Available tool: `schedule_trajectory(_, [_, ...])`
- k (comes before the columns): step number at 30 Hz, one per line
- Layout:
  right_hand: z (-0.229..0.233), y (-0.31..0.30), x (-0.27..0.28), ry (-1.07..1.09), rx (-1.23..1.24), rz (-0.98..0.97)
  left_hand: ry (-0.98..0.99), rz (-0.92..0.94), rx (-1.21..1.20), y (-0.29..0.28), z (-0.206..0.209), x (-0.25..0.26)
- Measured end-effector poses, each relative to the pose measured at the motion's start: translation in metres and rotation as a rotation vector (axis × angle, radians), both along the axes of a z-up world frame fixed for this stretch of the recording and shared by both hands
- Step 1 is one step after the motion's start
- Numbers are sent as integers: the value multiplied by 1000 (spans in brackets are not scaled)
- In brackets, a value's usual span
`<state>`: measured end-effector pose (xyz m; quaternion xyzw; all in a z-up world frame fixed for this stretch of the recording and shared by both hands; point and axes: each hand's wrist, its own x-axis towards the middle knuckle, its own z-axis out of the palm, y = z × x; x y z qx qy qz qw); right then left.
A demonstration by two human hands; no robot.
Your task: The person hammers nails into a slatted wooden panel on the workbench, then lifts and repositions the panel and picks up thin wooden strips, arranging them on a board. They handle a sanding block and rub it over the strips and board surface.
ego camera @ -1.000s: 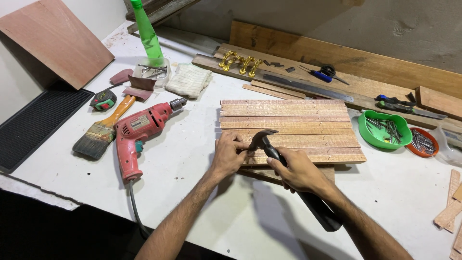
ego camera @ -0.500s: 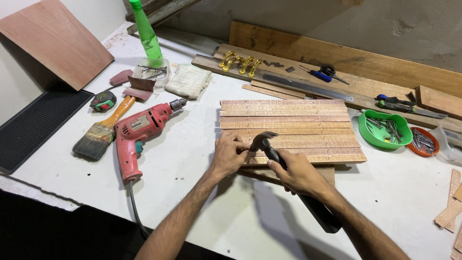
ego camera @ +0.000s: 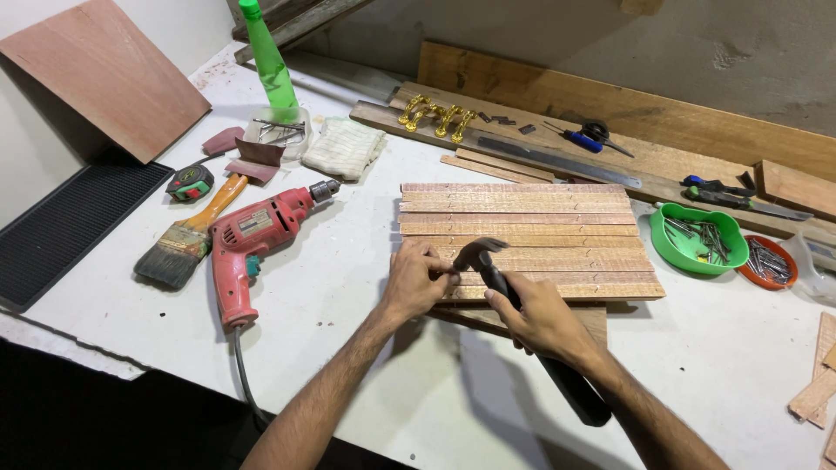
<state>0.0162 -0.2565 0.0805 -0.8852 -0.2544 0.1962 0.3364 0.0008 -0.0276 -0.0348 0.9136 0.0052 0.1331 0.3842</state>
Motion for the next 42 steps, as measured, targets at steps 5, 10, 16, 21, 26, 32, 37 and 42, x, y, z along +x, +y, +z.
schedule_trajectory(5, [2, 3, -4, 18, -43, 6, 8, -19, 33, 0, 10, 0])
schedule_trajectory(10, [-4, -2, 0, 46, -45, -10, 59, -22, 1, -1, 14, -3])
schedule_trajectory(16, [-5, -1, 2, 5, 20, -31, 89, -2, 21, -1, 13, -3])
schedule_trajectory(21, [-3, -4, 2, -10, 15, -3, 45, -14, 36, -2, 17, -3])
schedule_trajectory(26, [-7, -5, 2, 42, -53, 4, 98, -22, 44, 0, 8, 1])
schedule_trajectory(32, [-14, -6, 1, 16, -63, -7, 75, -8, 45, -1, 10, -2])
schedule_trajectory(37, [0, -3, -6, 23, -9, -7, 87, -4, 33, -2, 18, -3])
schedule_trajectory(42, [-2, -3, -5, 42, -105, 2, 62, -18, 69, 1, 6, 3])
